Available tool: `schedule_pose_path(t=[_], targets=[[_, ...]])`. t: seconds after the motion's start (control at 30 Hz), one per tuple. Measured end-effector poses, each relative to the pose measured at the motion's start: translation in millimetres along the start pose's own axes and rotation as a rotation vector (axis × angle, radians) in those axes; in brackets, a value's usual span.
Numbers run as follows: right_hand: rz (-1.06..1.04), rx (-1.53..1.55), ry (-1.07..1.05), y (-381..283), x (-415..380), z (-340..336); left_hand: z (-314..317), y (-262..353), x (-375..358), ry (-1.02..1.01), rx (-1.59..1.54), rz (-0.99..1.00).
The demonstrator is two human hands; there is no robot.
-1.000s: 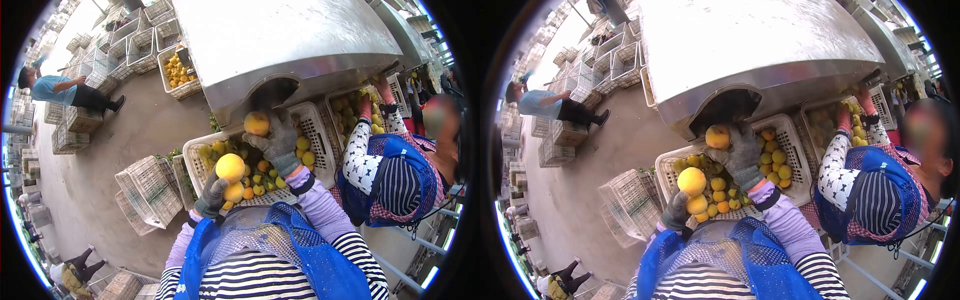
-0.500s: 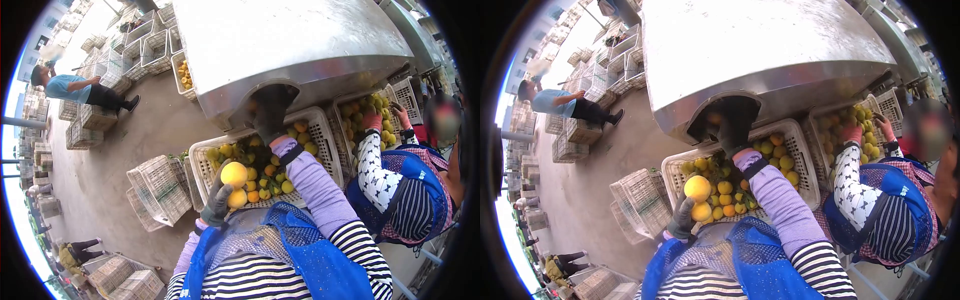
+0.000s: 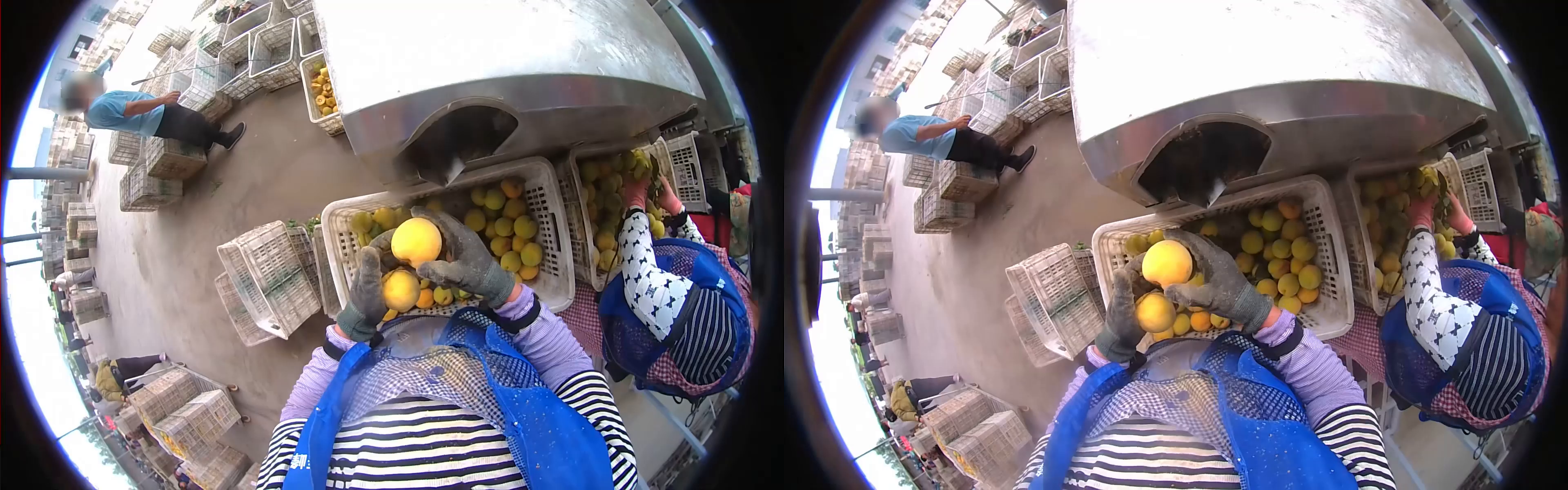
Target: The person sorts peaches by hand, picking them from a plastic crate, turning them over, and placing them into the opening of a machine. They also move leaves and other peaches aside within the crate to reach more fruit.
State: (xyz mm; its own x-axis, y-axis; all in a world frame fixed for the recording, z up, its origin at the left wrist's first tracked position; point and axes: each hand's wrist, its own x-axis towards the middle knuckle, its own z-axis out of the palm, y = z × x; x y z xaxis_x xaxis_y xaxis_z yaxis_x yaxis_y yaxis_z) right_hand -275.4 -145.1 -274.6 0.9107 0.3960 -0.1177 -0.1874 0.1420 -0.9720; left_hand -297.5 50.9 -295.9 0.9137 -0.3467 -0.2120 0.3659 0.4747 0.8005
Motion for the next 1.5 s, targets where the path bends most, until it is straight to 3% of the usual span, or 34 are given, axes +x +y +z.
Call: schedule_pose_path(t=[0.03, 0.17, 0.27, 0.37, 0.47, 0.53, 0.7, 0.73, 0.8, 0.97, 1.03, 1.1, 1.13, 1.23, 1.33, 1.43, 1.5], targets=[[0.067, 0.287, 0.011, 2, -3, -1, 2, 1, 0, 0.012, -0.034, -0.023], [0.068, 0.192, 0.115, -1, -4, 5, 7, 10, -2, 0.008, 0.260, 0.112], [-0.265, -0.924, 0.200, 0, -6, -5, 4, 5, 1, 0.090, 0.249, 0.059], [-0.236, -0.658, 0.193, -25, -4, 0, -4, 13, 8, 0.042, 0.324, -0.024], [-0.187, -0.884, 0.068, -31, -4, -10, -2, 20, 20, 0.023, 0.411, -0.036], [-0.187, -0.837, 0.202, -25, 5, -16, 1, 19, 29, 0.033, 0.522, 0.044], [-0.136, -1.001, 0.623, -17, 42, -34, 19, 17, 35, 0.161, 0.043, -0.079], [-0.228, -1.029, 0.672, -13, 54, -41, 14, 11, 36, 0.179, -0.017, -0.099], [-0.347, -1.129, 0.707, 8, 83, -55, 10, 7, 37, 0.211, -0.108, -0.127], [-0.404, -1.222, 0.764, 4, 133, -61, 9, 15, 35, 0.057, 0.384, 0.182], [-0.391, -1.210, 0.804, -13, 126, -47, 1, 13, 33, 0.080, 0.101, 0.100], [-0.384, -1.012, 0.696, -21, 95, -25, -8, 13, 31, 0.108, -0.534, -0.139], [-0.379, -0.914, 0.647, -20, 77, -12, -8, 13, 29, 0.117, -0.552, -0.147], [-0.190, -0.946, 0.226, -10, 28, 16, -21, -5, 28, 0.084, -0.553, -0.209], [-0.204, -1.056, 0.198, 14, 9, 25, -4, 3, 26, 0.094, -0.462, -0.286], [-0.212, -0.983, 0.512, 21, 1, 37, 1, -14, 26, 0.152, -0.388, -0.191], [-0.183, -0.992, 0.509, 26, -3, 39, 0, -22, 24, 0.187, -0.357, -0.152]])
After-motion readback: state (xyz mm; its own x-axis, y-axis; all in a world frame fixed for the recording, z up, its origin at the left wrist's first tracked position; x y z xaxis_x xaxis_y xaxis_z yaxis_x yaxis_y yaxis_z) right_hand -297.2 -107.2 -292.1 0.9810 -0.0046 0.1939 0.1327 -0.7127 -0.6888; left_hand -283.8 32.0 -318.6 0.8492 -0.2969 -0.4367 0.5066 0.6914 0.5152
